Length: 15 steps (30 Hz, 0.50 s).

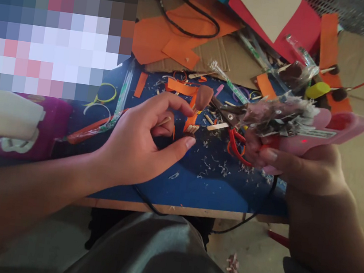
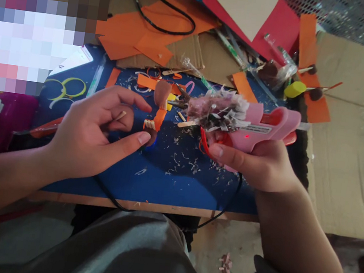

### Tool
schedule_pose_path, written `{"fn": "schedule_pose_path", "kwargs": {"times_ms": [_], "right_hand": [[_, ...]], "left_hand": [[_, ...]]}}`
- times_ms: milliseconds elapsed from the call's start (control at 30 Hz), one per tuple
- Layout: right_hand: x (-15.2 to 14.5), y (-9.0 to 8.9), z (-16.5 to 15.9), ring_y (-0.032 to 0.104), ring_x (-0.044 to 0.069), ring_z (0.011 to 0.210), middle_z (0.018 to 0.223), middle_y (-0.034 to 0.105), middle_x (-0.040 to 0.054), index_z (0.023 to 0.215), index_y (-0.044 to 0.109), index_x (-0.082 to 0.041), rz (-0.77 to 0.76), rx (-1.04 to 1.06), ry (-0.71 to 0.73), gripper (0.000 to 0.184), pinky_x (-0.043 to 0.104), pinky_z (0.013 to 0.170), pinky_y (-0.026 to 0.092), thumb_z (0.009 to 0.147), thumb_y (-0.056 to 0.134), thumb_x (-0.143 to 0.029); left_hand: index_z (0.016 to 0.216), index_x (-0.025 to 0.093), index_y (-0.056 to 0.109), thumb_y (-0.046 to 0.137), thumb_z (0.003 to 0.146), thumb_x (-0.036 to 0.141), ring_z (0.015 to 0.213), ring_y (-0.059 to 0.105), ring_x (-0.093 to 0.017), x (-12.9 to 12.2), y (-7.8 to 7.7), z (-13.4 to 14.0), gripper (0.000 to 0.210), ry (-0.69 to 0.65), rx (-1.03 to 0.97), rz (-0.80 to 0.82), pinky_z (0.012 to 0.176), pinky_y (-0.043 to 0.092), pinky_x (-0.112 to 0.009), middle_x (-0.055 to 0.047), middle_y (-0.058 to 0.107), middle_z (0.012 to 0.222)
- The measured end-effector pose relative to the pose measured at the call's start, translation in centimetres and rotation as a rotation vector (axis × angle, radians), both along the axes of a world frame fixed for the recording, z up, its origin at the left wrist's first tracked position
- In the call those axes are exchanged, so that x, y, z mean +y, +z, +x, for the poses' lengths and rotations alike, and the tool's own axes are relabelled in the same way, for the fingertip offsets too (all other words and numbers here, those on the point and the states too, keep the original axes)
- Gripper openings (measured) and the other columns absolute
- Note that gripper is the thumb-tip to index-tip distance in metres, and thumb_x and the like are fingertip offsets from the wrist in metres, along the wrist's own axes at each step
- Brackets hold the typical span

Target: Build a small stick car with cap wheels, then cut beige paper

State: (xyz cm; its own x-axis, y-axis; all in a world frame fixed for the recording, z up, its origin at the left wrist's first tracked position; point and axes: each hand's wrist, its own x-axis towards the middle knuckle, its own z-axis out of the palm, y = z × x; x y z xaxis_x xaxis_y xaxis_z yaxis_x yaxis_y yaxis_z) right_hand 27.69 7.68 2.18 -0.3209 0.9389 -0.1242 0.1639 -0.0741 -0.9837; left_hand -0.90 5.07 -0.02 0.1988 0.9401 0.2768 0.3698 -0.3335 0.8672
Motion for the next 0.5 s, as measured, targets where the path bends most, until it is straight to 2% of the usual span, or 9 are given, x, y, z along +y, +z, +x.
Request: {"fn": "schedule_pose_path", "kwargs": {"times_ms": [100,200,500], "right_hand": [[0.37,0.14,-0.49,0.052,0.014,0.053,0.071,0.059,0.0005,0.091,0.075,-0.025,0.01,0.148,0.046,0.031,0.028,0.042,0.039,0.076,0.095,-0.042],[0.59,0.23,-0.75,0.054,0.012,0.053,0.075,0.062,0.0013,0.085,0.071,-0.024,-0.008,0.219,0.059,0.027,0.027,0.044,0.041,0.078,0.093,-0.038],[0.78,0.1,-0.38,0.061,0.015,0.06,0.089,0.061,0.0034,0.096,0.069,-0.022,-0.052,0.32,0.106,0.03,0.03,0.049,0.044,0.068,0.081,-0.024]], "left_hand": [[0.109,0.027,0.062,0.088,0.08,0.034,0.052,0.031,-0.011,0.25,-0.49,-0.15,0.04,0.003,-0.049,0.039,0.05,0.03,-0.03,0.011,0.037,0.06],[0.107,0.026,0.062,0.095,0.075,0.04,0.051,0.028,-0.008,0.63,-0.88,-0.45,0.048,-0.025,-0.068,0.106,0.048,0.026,-0.028,0.012,0.036,0.059],[0.104,0.026,0.065,0.095,0.077,0.038,0.05,0.028,-0.008,0.87,-0.66,-0.71,0.043,-0.041,-0.069,0.129,0.047,0.027,-0.026,0.012,0.036,0.057]]}}
